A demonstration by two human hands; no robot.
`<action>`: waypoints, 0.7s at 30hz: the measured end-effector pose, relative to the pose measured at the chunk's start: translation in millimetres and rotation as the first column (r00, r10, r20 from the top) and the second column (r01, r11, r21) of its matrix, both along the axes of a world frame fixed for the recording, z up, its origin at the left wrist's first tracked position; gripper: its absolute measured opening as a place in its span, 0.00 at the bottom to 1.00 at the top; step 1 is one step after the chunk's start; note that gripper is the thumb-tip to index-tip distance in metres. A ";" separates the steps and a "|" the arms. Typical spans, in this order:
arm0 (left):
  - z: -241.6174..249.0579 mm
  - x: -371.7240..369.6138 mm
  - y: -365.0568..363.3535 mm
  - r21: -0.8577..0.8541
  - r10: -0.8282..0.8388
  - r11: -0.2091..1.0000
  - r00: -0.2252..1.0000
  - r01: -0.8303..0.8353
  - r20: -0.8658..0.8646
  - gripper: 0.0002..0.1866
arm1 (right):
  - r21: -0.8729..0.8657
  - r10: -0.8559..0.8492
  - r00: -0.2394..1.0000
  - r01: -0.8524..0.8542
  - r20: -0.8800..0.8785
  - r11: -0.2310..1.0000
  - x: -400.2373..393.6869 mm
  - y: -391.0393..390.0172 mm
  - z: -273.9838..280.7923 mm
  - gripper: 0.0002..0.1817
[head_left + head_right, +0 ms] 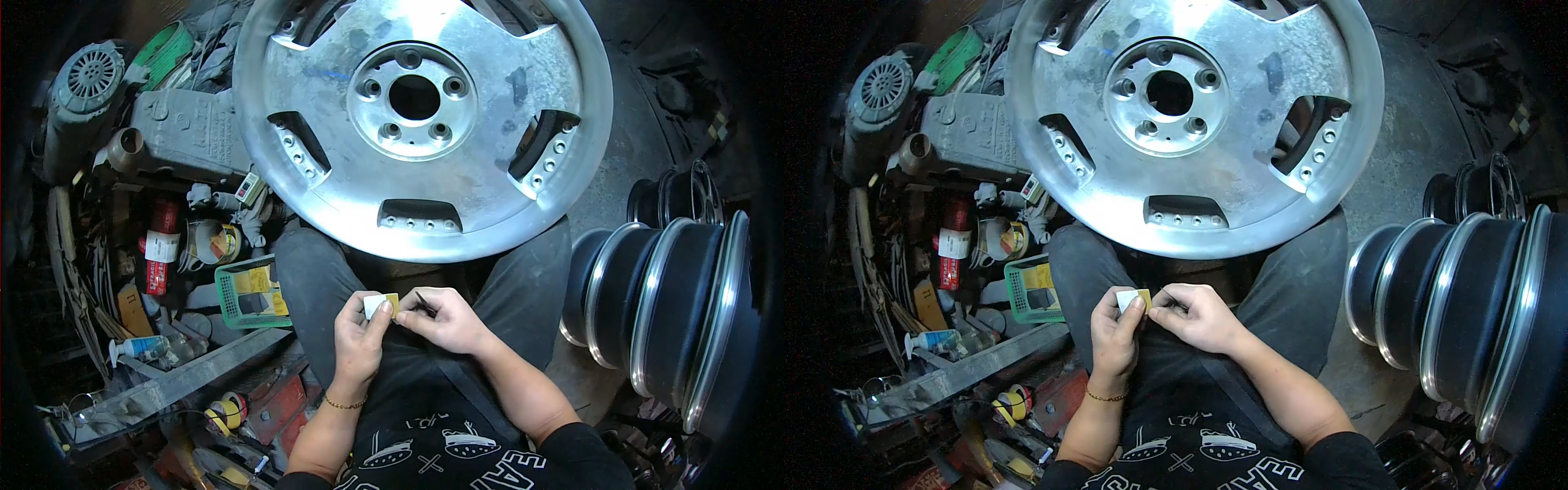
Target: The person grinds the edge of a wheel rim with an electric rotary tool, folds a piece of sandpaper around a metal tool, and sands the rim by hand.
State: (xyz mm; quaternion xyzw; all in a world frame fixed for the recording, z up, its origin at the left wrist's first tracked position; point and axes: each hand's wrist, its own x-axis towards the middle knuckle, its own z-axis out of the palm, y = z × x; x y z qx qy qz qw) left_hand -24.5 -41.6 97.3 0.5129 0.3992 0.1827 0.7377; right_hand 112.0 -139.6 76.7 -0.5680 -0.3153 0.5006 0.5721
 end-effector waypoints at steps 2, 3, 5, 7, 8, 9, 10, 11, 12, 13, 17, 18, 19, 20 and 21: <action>0.4 -1.7 0.2 0.016 0.012 1.000 1.000 -0.012 -0.009 0.07 | -0.104 0.018 1.000 -0.017 0.010 0.994 -0.8 0.2 4.8 0.06; -1.5 -3.9 -0.5 -0.018 0.008 1.000 1.000 -0.008 -0.009 0.06 | -0.092 0.017 1.000 -0.019 -0.016 0.996 -1.5 -0.2 4.4 0.06; -4.7 -7.8 -0.8 -0.051 0.002 0.999 1.000 -0.003 -0.007 0.06 | -0.081 0.015 0.999 -0.018 -0.041 0.997 -1.1 -0.2 0.8 0.05; -5.9 -10.9 2.1 -0.199 -0.011 0.980 0.997 0.027 0.081 0.06 | 0.069 0.037 0.998 -0.034 -0.043 0.997 0.8 -0.2 -7.3 0.08; -4.4 -11.4 4.9 -0.200 -0.012 0.979 0.997 0.028 0.082 0.06 | 0.068 0.035 0.998 -0.032 -0.042 0.997 1.5 -0.2 -7.8 0.08; 0.4 -10.2 8.6 -0.084 -0.121 0.989 0.992 0.122 0.020 0.06 | 0.120 0.078 0.995 -0.085 0.055 0.989 1.8 -0.2 -8.2 0.07; 4.9 -10.0 10.6 0.027 -0.218 0.975 0.974 0.220 -0.055 0.06 | 0.166 0.118 0.981 -0.143 0.152 0.976 1.6 -0.4 -8.5 0.07; 8.0 -10.7 11.1 0.087 -0.240 0.964 0.963 0.251 -0.120 0.06 | 0.128 0.148 0.983 -0.162 0.110 0.979 1.0 -1.0 -5.9 0.06; 8.3 -11.4 12.4 0.088 -0.238 0.964 0.964 0.249 -0.120 0.06 | 0.128 0.150 0.982 -0.164 0.110 0.978 1.1 -1.1 -2.0 0.06; 8.7 -12.1 13.9 0.202 -0.248 0.937 0.951 0.284 -0.187 0.06 | 0.037 0.159 0.984 -0.162 0.081 0.986 1.2 -1.0 2.2 0.06; 8.1 -9.6 12.6 0.288 -0.166 0.935 0.974 0.206 -0.155 0.06 | -0.057 0.117 0.993 -0.117 -0.011 0.991 -1.5 1.3 5.8 0.06; 6.2 -8.5 11.1 0.286 -0.169 0.935 0.973 0.208 -0.154 0.06 | -0.060 0.114 0.993 -0.115 -0.011 0.992 -3.1 0.8 3.4 0.06; 3.1 -7.7 9.5 0.244 -0.148 0.955 0.984 0.168 -0.098 0.06 | -0.003 0.080 0.996 -0.080 -0.043 0.997 -4.9 0.6 -1.5 0.06; 0.0 -7.4 8.5 0.200 -0.122 0.971 0.992 0.129 -0.043 0.06 | 0.054 0.048 0.996 -0.044 -0.076 0.998 -5.8 0.7 -4.9 0.07; -3.7 -7.8 7.6 0.199 -0.121 0.972 0.992 0.127 -0.043 0.06 | 0.052 0.050 0.996 -0.046 -0.075 0.998 -4.8 0.3 -6.5 0.07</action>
